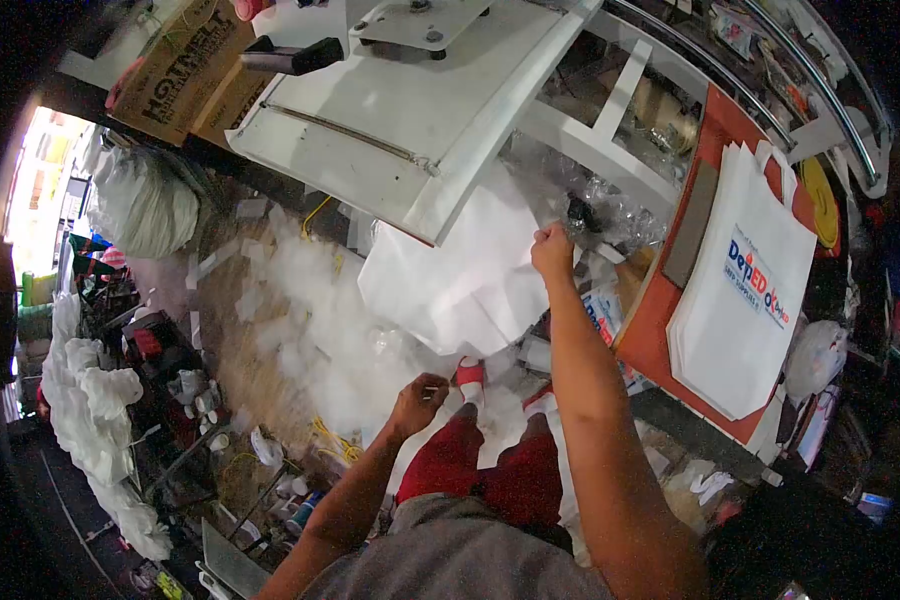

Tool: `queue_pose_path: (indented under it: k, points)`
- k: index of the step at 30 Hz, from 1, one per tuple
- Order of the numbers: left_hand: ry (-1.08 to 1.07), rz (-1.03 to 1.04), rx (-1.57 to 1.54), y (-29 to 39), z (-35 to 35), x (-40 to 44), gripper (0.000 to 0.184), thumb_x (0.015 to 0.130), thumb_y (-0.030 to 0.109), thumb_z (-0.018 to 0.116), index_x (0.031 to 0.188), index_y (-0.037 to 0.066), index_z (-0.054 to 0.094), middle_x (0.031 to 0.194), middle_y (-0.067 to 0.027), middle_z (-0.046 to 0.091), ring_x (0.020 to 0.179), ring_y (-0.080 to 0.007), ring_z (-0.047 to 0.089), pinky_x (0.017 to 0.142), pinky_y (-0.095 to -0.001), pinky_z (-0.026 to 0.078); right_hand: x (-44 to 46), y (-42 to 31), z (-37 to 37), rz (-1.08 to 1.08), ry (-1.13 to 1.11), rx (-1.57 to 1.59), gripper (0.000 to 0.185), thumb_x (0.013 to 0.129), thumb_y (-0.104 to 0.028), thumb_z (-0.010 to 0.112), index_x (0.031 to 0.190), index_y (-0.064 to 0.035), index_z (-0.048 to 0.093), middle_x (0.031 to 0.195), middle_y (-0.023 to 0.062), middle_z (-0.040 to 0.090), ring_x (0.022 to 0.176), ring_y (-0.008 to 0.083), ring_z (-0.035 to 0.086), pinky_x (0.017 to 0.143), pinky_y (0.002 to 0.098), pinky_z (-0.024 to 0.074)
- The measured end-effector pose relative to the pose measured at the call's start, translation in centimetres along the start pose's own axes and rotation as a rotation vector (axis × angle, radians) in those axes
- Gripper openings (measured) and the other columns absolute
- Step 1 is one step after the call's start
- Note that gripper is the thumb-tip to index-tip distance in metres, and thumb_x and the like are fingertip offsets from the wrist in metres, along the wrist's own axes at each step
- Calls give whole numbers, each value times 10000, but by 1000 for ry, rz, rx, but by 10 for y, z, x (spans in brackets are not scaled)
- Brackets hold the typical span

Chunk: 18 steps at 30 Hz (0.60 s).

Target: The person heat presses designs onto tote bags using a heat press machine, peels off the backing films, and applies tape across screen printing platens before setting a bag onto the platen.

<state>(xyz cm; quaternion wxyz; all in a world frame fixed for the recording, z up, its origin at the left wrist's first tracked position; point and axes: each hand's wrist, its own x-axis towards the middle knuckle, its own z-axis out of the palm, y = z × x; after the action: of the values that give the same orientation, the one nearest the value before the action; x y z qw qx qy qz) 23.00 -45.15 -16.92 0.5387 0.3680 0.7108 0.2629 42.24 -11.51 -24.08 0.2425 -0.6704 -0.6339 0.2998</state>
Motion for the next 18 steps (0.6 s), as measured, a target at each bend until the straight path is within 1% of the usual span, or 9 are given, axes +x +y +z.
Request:
queue_pose_path:
  k: [2, 4, 5, 7, 10, 13, 15, 17, 18]
  points:
    - [25, -17, 20, -20, 1, -10, 298, 945, 210, 638, 1134, -20, 617, 1065, -157, 701, 1008, -235, 682, 892, -360, 535, -2, -1, 0, 37, -12, 17, 215, 853, -189, 694, 968, -27, 614, 840, 188, 690, 817, 383, 670, 747, 448, 519]
    - [46, -29, 33, -48, 2, -12, 321, 946, 224, 641, 1146, -25, 616, 1077, -163, 701, 1013, -240, 681, 900, -361, 530, -11, -4, -6, -418, 275, -300, 204, 872, -198, 679, 972, -38, 604, 858, 187, 687, 839, 399, 656, 765, 446, 513]
    - [126, -10, 6, -63, 3, -10, 339, 946, 235, 645, 1157, -28, 614, 1068, -164, 703, 998, -238, 682, 897, -359, 526, -17, -9, -13, -422, 275, -306, 204, 872, -198, 679, 972, -38, 604, 858, 187, 687, 839, 399, 656, 765, 446, 513]
    - [216, -68, -64, -60, -3, -9, 416, 954, 308, 644, 1212, -15, 598, 1113, -155, 692, 999, -236, 667, 871, -337, 517, -48, -54, -45, -28, -13, 86, 208, 884, -205, 674, 965, -34, 589, 880, 171, 677, 814, 366, 650, 755, 418, 508]
    - [171, -307, -552, -55, -15, 11, 625, 957, 527, 563, 1373, 67, 482, 1406, -102, 519, 1249, -240, 513, 970, -378, 450, -99, -80, -86, -69, -137, 337, 212, 909, -177, 659, 984, -5, 560, 891, 133, 653, 800, 229, 623, 736, 345, 494]
    - [107, -441, -1060, -16, -28, 29, 711, 955, 639, 447, 1425, 106, 432, 1448, -99, 472, 1299, -265, 465, 1041, -457, 396, -149, -87, -141, -25, -254, 649, 262, 917, -99, 640, 1125, -3, 514, 950, 87, 624, 806, 109, 547, 728, 277, 463]
    - [-110, -238, -1131, 66, -50, 10, 781, 953, 695, 336, 1451, 98, 408, 1412, -120, 510, 1264, -298, 501, 1081, -478, 360, -175, -85, -186, -38, -229, 606, 310, 915, -81, 639, 1182, -11, 496, 965, 73, 609, 803, 97, 527, 728, 262, 449]
    - [-56, -106, -1207, 129, -57, -12, 600, 999, 582, 405, 1065, 34, 641, 914, -47, 651, 805, -148, 584, 724, -284, 455, -195, -86, -229, -36, -199, 558, 364, 913, -62, 637, 1238, -20, 479, 981, 58, 594, 801, 85, 506, 727, 246, 434]
    - [-79, -28, -943, 115, -68, -12, 502, 1010, 505, 439, 979, 45, 637, 828, 0, 600, 741, -109, 528, 672, -267, 418, -203, -88, -247, 5, -200, 539, 391, 915, -56, 633, 1269, -22, 472, 973, 38, 587, 799, 79, 502, 726, 239, 428]
